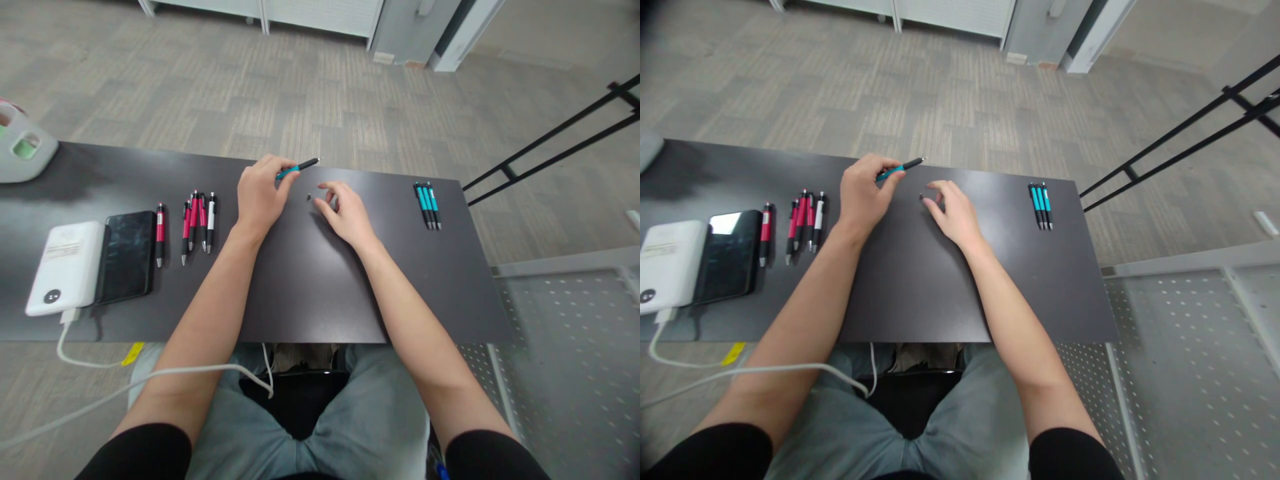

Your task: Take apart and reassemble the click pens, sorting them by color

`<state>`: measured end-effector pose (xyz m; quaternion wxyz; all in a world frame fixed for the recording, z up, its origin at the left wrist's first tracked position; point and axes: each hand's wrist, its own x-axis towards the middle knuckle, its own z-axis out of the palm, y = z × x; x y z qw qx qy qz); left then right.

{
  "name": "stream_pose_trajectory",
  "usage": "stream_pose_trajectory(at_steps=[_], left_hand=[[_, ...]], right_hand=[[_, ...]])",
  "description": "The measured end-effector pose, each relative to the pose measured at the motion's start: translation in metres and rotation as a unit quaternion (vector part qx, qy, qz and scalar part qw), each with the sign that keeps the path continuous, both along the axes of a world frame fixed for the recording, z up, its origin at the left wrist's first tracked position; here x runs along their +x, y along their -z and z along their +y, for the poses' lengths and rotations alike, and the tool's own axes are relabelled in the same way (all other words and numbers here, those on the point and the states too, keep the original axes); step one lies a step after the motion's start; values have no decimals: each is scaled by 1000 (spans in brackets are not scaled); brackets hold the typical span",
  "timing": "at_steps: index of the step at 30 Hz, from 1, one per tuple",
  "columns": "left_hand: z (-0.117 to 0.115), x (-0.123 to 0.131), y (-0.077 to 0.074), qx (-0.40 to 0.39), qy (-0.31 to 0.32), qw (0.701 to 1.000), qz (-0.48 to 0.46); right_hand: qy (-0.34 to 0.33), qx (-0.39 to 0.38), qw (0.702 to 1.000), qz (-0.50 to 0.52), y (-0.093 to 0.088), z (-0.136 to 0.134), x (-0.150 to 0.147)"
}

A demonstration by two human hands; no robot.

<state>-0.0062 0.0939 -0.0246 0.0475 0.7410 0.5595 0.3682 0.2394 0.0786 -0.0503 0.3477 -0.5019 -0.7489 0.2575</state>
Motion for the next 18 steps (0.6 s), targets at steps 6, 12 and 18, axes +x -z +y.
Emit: stream_pose_trajectory(at_steps=[6, 12, 18], left_hand=[[0, 2, 5, -9, -18, 999, -35], [0, 2, 9, -28, 13, 998, -53], [-1, 6, 9, -36, 65, 995, -70]], right_hand=[[-27, 11, 991, -131, -4, -2, -8], [26, -20, 999, 15, 0, 13, 10], [106, -40, 968, 224, -4, 28, 33]])
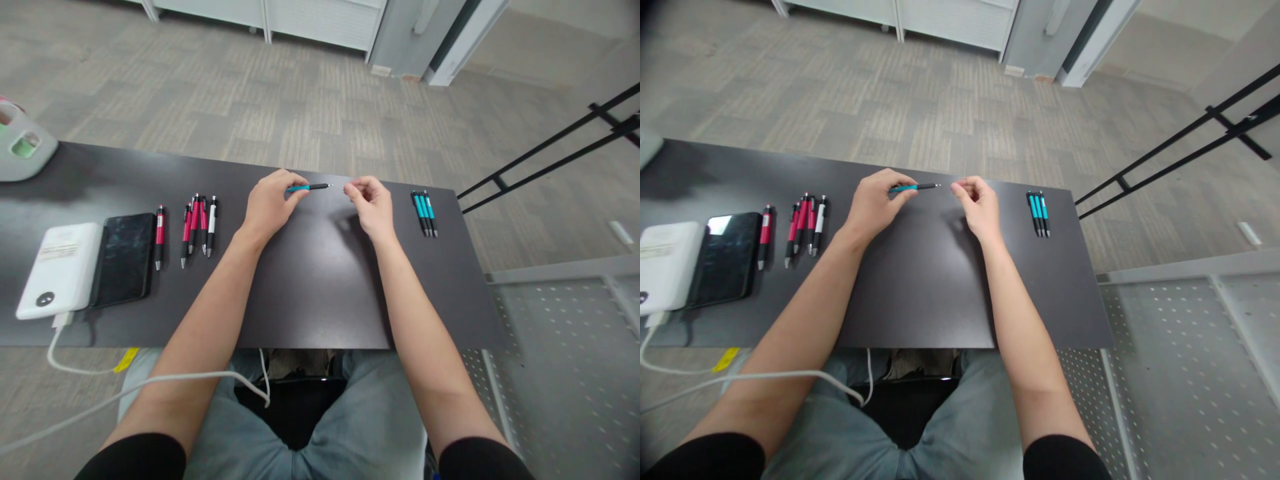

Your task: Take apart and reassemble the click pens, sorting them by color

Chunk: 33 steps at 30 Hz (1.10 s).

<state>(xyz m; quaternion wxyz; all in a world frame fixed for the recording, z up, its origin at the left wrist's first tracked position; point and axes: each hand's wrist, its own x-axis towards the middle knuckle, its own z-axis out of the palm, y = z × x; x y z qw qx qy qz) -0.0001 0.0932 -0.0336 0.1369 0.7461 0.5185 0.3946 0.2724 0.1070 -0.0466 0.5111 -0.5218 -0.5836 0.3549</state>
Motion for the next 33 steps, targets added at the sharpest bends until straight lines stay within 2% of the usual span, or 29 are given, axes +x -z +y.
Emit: stream_pose_trajectory(at_steps=[6, 19, 26, 33], left_hand=[[-3, 4, -4, -10, 36, 999, 7], [-5, 8, -4, -9, 59, 998, 1], [-7, 9, -10, -9, 80, 997, 16], [-7, 11, -10, -15, 79, 997, 15]], right_hand=[[-36, 10, 999, 6, -2, -4, 8], [-53, 12, 997, -53, -1, -9, 4], [-67, 21, 984, -166, -10, -18, -1], [-103, 4, 983, -152, -20, -22, 2]])
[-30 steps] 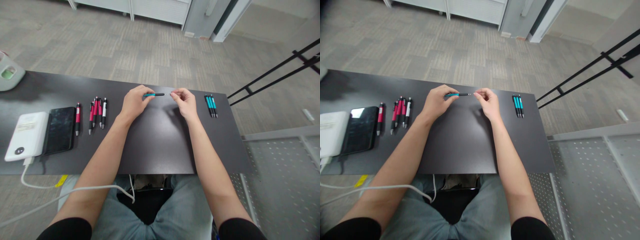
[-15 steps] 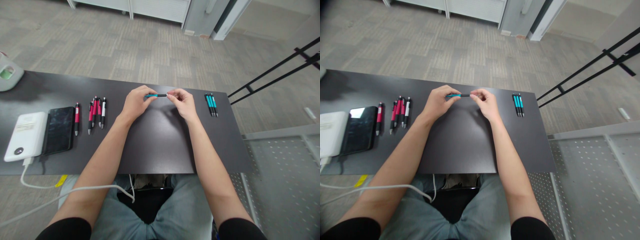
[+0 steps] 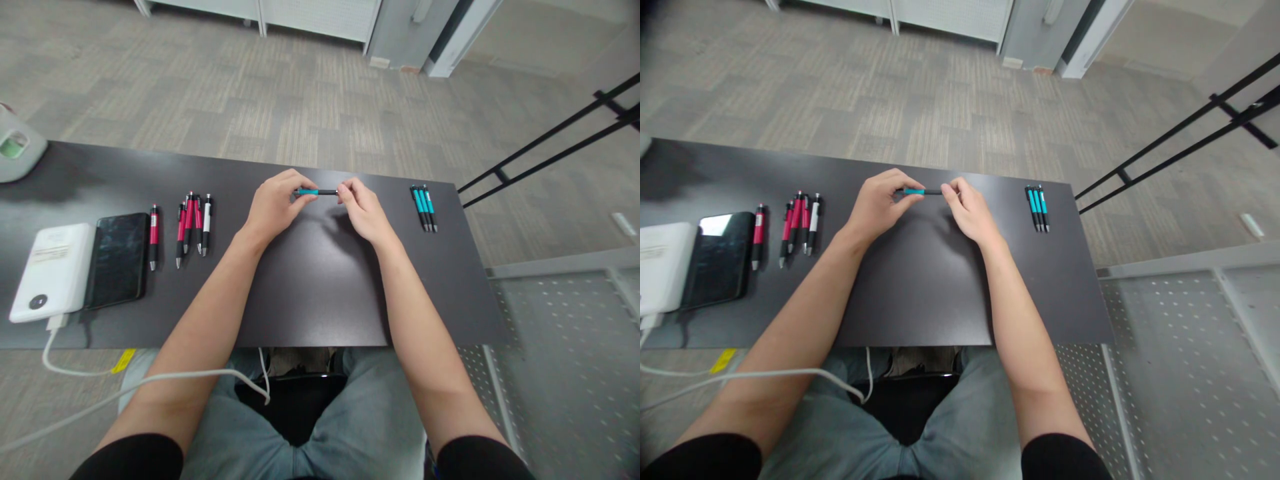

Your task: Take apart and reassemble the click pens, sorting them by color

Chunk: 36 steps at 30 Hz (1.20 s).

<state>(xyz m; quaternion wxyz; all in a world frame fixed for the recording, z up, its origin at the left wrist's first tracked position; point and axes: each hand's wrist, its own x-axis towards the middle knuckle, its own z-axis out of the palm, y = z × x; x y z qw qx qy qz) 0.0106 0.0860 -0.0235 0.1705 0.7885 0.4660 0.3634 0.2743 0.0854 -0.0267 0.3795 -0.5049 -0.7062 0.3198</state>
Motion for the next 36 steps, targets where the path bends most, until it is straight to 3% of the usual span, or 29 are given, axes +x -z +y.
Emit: stream_pose_trajectory(at_steps=[10, 17, 23, 29, 36], left_hand=[[3, 1, 9, -29, 12, 999, 14], [1, 1, 4, -17, 9, 1000, 21], [3, 3, 10, -27, 24, 999, 37], [-2, 5, 2, -28, -3, 999, 41], [-1, 6, 1, -55, 16, 997, 51]], right_hand=[[12, 15, 1000, -24, 5, 5, 2], [5, 28, 999, -28, 4, 3, 4], [14, 33, 999, -32, 3, 4, 3], [18, 30, 998, -44, 2, 5, 4], [18, 37, 998, -42, 2, 6, 5]])
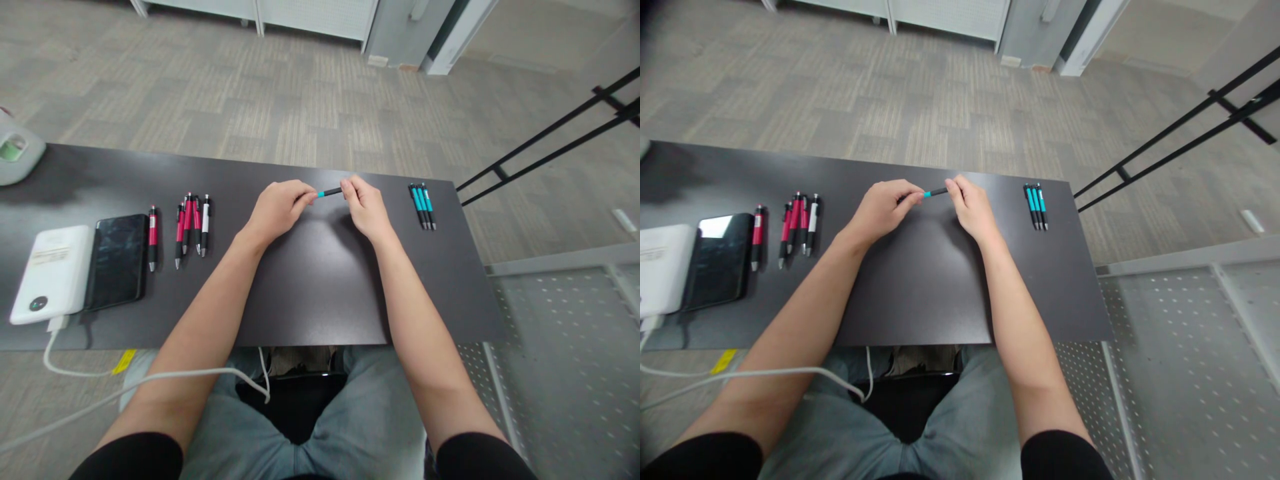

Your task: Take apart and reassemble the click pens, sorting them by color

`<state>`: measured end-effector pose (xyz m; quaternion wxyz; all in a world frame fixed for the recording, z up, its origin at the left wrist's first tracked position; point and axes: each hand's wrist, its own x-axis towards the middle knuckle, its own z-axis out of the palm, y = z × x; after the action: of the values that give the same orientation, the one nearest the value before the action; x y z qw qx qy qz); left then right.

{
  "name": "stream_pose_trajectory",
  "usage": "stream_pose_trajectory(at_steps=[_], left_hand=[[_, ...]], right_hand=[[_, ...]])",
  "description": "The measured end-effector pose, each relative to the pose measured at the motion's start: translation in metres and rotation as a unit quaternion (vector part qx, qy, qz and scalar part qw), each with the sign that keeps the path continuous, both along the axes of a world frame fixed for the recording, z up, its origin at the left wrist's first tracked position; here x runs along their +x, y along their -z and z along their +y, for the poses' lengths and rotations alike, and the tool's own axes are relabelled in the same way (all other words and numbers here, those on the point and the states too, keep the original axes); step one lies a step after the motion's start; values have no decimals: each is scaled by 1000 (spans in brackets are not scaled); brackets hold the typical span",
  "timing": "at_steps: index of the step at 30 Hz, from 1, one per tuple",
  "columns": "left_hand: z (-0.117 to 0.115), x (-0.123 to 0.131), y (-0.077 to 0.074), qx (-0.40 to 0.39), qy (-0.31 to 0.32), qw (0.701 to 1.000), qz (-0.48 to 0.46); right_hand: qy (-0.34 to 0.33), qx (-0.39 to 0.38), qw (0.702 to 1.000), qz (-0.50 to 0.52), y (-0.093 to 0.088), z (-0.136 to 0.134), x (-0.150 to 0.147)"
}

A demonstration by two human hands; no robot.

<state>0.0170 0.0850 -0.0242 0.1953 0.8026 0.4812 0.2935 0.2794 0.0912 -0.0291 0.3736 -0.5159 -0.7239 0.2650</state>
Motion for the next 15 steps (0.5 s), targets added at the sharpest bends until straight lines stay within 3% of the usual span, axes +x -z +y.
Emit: stream_pose_trajectory(at_steps=[5, 11, 15], left_hand=[[0, 0, 2, 24, -25, 999, -16], [4, -6, 6, -20, 27, 999, -21], [4, -5, 9, 1, 23, 1000, -19]], right_hand=[[13, -11, 1000, 3, 5, 1, -2], [-15, 18, 1000, 5, -1, -2, -5], [-12, 9, 1000, 4, 0, -2, -6]])
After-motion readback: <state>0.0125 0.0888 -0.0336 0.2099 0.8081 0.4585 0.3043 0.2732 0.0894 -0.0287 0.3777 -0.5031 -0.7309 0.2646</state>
